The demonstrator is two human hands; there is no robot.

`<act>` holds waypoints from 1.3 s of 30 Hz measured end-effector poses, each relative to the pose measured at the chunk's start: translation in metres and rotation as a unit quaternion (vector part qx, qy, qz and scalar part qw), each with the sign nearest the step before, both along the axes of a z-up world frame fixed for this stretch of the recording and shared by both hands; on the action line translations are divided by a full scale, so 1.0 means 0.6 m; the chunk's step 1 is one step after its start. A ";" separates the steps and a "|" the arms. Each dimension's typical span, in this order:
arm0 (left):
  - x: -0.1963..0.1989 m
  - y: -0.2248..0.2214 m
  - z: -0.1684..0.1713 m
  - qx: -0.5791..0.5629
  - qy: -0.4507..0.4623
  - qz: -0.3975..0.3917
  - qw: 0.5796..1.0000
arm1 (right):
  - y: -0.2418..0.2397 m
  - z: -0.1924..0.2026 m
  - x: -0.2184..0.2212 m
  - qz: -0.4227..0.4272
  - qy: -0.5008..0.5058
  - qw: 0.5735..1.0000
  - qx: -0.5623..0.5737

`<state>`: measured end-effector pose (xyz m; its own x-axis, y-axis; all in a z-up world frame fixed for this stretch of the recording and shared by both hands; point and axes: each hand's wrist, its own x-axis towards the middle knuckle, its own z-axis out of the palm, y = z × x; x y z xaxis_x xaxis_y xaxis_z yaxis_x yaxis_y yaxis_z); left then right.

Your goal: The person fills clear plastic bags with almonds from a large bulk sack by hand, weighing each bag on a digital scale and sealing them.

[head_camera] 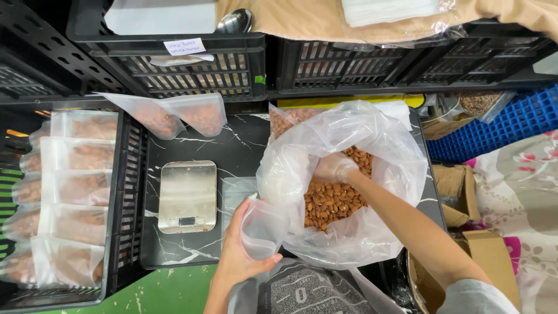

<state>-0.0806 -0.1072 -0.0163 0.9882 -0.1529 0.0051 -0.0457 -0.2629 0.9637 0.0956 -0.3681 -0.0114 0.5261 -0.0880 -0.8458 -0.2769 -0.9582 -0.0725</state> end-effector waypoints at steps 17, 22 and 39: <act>0.037 -0.030 -0.002 -0.030 -0.023 -0.013 0.999 | -0.009 -0.061 -0.044 -0.248 0.204 0.916 0.242; 0.032 -0.026 0.002 -0.009 0.000 0.003 1.000 | -0.005 0.029 -0.035 -0.507 0.084 0.826 0.230; 0.070 -0.170 0.130 0.238 0.090 -0.154 0.955 | -0.073 0.064 -0.099 -0.685 -0.054 0.573 0.446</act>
<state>-0.0388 -0.2095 0.0614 0.8745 -0.3784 -0.3033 -0.0362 -0.6746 0.7373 0.0364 -0.4118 0.0271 0.5335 -0.0390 -0.8449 -0.6726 0.5861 -0.4517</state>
